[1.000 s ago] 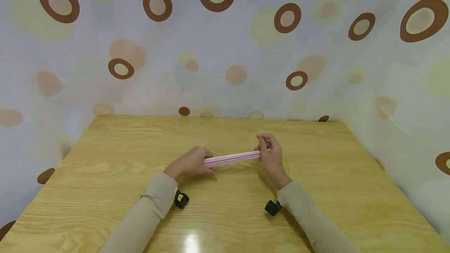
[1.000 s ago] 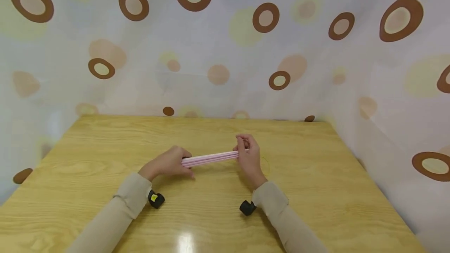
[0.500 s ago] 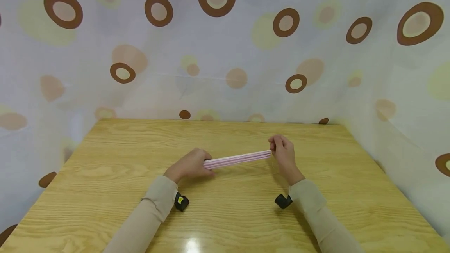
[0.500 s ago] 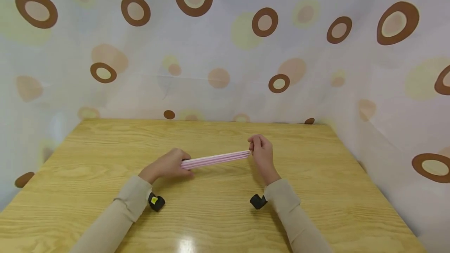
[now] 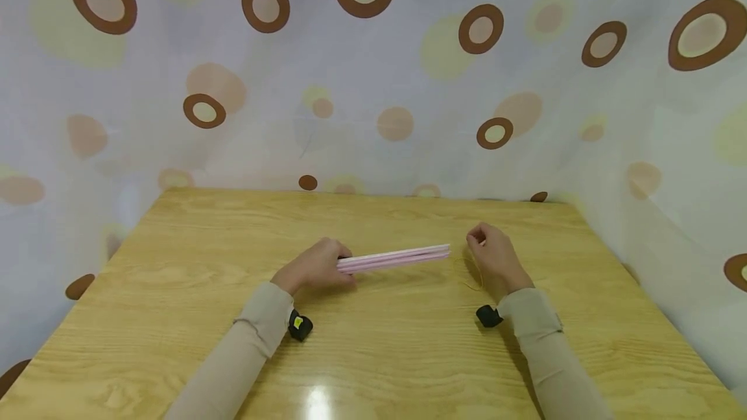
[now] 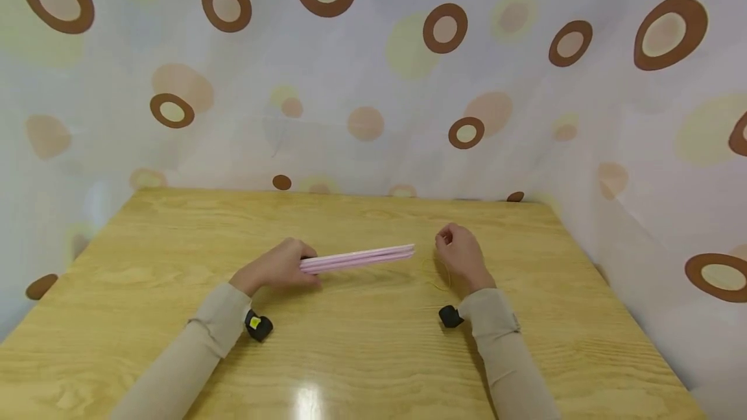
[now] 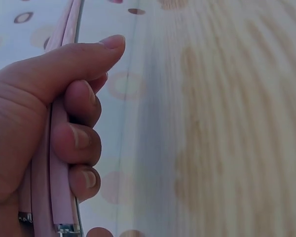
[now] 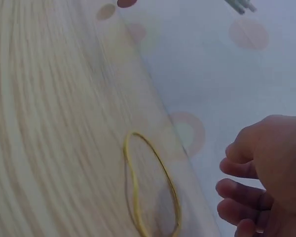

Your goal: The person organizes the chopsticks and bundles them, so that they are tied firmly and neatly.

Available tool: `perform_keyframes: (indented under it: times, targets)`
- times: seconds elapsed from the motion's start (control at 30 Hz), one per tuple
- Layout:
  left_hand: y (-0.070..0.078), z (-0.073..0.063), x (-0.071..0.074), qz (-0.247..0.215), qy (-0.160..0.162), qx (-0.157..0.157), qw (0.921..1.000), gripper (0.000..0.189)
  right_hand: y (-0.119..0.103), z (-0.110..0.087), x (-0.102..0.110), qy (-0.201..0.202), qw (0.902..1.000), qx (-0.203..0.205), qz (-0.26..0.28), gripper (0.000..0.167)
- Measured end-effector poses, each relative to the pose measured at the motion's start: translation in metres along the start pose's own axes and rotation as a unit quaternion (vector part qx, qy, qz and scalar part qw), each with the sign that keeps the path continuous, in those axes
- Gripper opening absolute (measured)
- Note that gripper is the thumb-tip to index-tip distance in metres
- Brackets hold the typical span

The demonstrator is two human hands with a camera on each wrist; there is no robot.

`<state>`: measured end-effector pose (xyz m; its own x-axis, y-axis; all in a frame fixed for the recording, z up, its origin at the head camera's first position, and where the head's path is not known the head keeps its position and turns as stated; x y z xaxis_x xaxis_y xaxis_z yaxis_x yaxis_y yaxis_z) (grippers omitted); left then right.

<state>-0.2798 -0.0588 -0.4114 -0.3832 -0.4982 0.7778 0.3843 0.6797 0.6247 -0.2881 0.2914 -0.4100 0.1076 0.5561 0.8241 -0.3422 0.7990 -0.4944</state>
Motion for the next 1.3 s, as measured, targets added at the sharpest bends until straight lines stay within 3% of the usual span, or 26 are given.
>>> perform_keyframes:
  times: [0.1, 0.33, 0.57, 0.9, 1.3]
  targets:
    - [-0.001, 0.0, 0.002, -0.009, -0.003, 0.001, 1.0, 0.018, 0.009, -0.001, 0.002, -0.021, 0.9996, -0.013, -0.014, 0.023]
    - [-0.001, 0.0, 0.005, -0.031, -0.014, 0.005, 0.9994, 0.017, 0.017, -0.002, 0.002, -0.061, 0.9978, 0.007, -0.022, 0.028]
    - [0.0, 0.001, 0.011, -0.024, -0.006, -0.014, 0.9996, 0.018, 0.016, 0.002, -0.002, -0.072, 0.9968, 0.031, -0.014, 0.017]
    - [0.001, 0.001, 0.006, -0.025, -0.014, -0.015, 0.9995, 0.016, 0.024, -0.006, -0.006, -0.074, 0.9953, 0.062, -0.008, 0.009]
    - [0.002, -0.002, 0.004, -0.007, -0.016, -0.013, 0.9998, 0.018, 0.019, -0.006, -0.01, -0.115, 0.9893, 0.086, -0.024, 0.014]
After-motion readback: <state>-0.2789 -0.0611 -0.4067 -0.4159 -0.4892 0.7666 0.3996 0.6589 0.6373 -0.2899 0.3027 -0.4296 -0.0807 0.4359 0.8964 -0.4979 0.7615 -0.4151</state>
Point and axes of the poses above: each hand's wrist, its own z-axis towards the middle knuckle, its own x-axis out of the back of the hand, y = z × x, the point moved 2 cm from there along z, towards the middle knuckle, and after that the axes turned 11 degrees about x, right-handed, at the moved point
